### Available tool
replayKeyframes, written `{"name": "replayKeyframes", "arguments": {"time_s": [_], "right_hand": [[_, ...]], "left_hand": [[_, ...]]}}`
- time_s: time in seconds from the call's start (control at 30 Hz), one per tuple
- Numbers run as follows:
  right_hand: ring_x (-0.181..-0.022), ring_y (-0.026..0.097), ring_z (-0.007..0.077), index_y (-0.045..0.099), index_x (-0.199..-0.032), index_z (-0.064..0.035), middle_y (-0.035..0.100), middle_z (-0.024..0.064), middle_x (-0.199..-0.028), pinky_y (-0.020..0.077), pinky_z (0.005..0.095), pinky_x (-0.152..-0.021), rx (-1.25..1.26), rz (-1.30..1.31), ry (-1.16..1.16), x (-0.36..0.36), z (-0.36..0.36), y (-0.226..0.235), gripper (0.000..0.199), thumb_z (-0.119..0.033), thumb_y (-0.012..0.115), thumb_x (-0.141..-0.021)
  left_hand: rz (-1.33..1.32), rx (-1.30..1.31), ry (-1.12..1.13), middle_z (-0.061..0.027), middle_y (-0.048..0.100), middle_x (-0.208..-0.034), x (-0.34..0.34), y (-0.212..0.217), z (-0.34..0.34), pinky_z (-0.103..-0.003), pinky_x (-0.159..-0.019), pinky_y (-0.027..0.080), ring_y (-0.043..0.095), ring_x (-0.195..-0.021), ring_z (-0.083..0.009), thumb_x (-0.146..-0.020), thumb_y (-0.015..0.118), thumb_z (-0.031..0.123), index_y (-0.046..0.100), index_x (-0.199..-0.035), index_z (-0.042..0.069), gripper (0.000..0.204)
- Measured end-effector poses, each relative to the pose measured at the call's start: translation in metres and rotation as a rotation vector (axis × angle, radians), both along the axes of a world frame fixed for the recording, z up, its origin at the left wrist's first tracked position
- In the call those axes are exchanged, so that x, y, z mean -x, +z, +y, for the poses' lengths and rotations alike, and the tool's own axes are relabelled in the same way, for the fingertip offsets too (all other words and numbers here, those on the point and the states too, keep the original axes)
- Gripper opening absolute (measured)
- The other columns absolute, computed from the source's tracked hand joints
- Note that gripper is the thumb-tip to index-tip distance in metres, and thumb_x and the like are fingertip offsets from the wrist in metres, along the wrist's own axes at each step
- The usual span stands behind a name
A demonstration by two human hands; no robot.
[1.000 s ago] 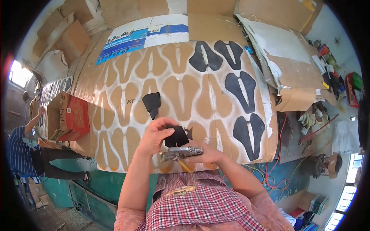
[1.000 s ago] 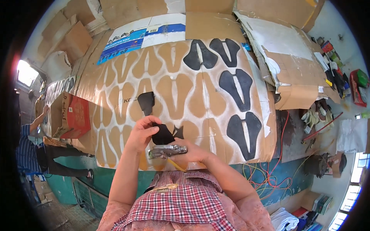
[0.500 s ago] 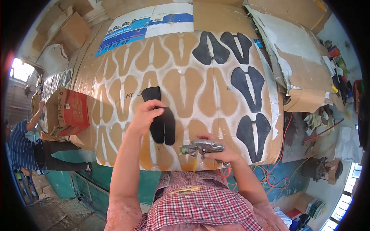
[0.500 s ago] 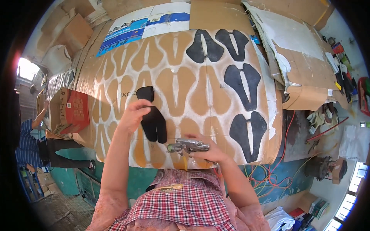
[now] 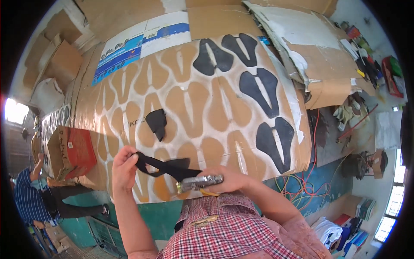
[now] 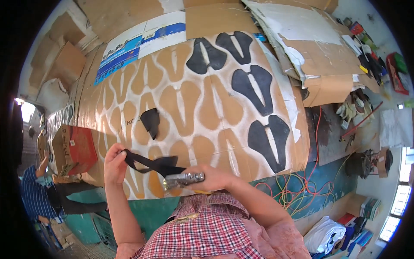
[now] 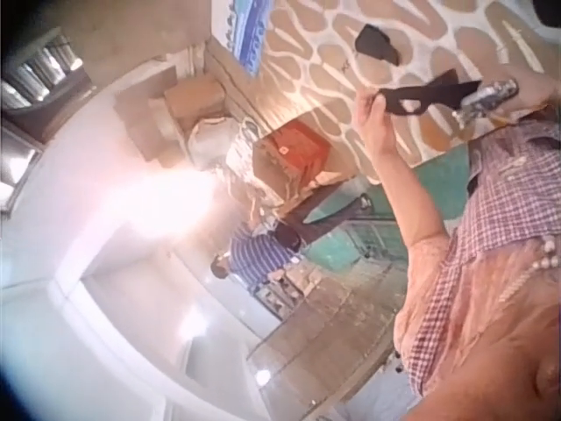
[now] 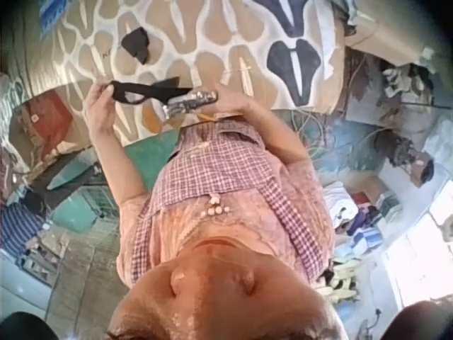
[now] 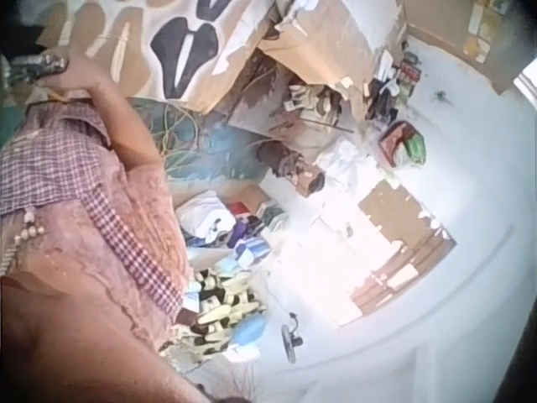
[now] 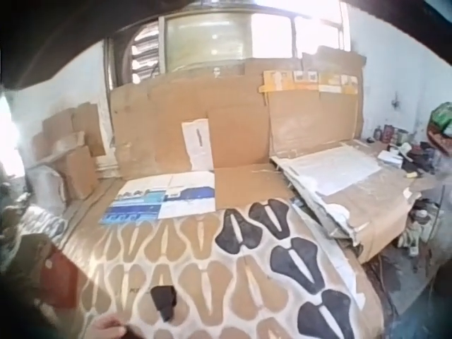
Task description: Apply glue to black saddle padding pieces using a spray gun and position them on a cardboard template.
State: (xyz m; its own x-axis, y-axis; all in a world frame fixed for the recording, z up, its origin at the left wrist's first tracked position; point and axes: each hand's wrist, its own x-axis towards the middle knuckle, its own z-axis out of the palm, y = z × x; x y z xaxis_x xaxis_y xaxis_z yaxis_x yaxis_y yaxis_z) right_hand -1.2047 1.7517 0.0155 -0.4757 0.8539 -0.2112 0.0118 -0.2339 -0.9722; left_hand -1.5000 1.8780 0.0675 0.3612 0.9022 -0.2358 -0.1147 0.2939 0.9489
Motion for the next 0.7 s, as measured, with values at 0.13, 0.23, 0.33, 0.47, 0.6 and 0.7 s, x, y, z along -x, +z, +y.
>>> {"name": "replayKeyframes", "arguments": {"time_s": [0.13,0.23,0.33,0.47,0.6,0.7], "right_hand": [[-0.088,0.059,0.0121,0.061,-0.114,-0.0045,0.066,0.0033,-0.097,0.0473,0.0290,-0.081,0.164,0.106,-0.017,-0.022,-0.019,-0.018,0.041,-0.015,0.073,-0.076],[-0.088,0.060,0.0132,0.062,-0.111,-0.0014,0.065,0.0041,-0.097,0.0487,0.0293,-0.078,0.501,0.260,-0.383,-0.054,-0.016,-0.045,0.041,-0.014,0.075,-0.075],[-0.085,0.061,0.0160,0.060,-0.112,-0.0012,0.065,0.0052,-0.098,0.0493,0.0306,-0.074,0.506,0.246,-0.573,-0.084,0.010,-0.053,0.037,-0.007,0.069,-0.076],[-0.087,0.061,0.0173,0.058,-0.114,-0.0016,0.065,0.0064,-0.100,0.0494,0.0310,-0.073,0.591,0.329,-0.712,-0.115,0.038,-0.066,0.038,-0.005,0.067,-0.077],[-0.070,0.058,0.0129,0.061,-0.101,-0.0021,0.063,0.0041,-0.084,0.0455,0.0262,-0.065,0.514,0.493,-0.715,-0.136,0.056,-0.066,0.024,-0.007,0.067,-0.079],[-0.067,0.056,0.0122,0.061,-0.094,-0.0034,0.061,0.0032,-0.078,0.0450,0.0253,-0.063,0.526,0.380,-0.807,-0.154,0.064,-0.078,0.016,-0.009,0.066,-0.080]], "left_hand": [[0.201,0.049,-0.083,0.0006,0.058,-0.083,-0.027,-0.028,0.027,-0.025,-0.071,0.044,0.054,-0.078,-0.0096,-0.082,0.061,0.006,0.061,-0.094,0.004,0.011],[0.350,-0.002,-0.220,-0.0003,0.059,-0.086,-0.094,-0.064,0.079,-0.025,-0.073,0.044,0.053,-0.080,-0.0099,-0.082,0.064,0.009,0.064,-0.097,0.004,0.016],[0.427,-0.079,-0.332,-0.0019,0.064,-0.091,-0.165,-0.107,0.127,-0.028,-0.076,0.046,0.058,-0.085,-0.0130,-0.080,0.066,0.014,0.065,-0.101,0.005,0.023],[0.520,-0.272,-0.290,-0.0050,0.067,-0.082,-0.243,-0.142,0.167,-0.029,-0.073,0.048,0.061,-0.078,-0.0138,-0.075,0.068,0.014,0.069,-0.089,0.004,0.018],[0.592,-0.462,-0.236,-0.0082,0.068,-0.078,-0.285,-0.155,0.188,-0.031,-0.069,0.050,0.064,-0.073,-0.0183,-0.075,0.067,0.013,0.070,-0.086,0.004,0.015],[0.673,-0.460,-0.233,-0.0076,0.067,-0.078,-0.307,-0.161,0.197,-0.031,-0.070,0.049,0.062,-0.073,-0.0183,-0.076,0.067,0.012,0.069,-0.086,0.004,0.013]]}}
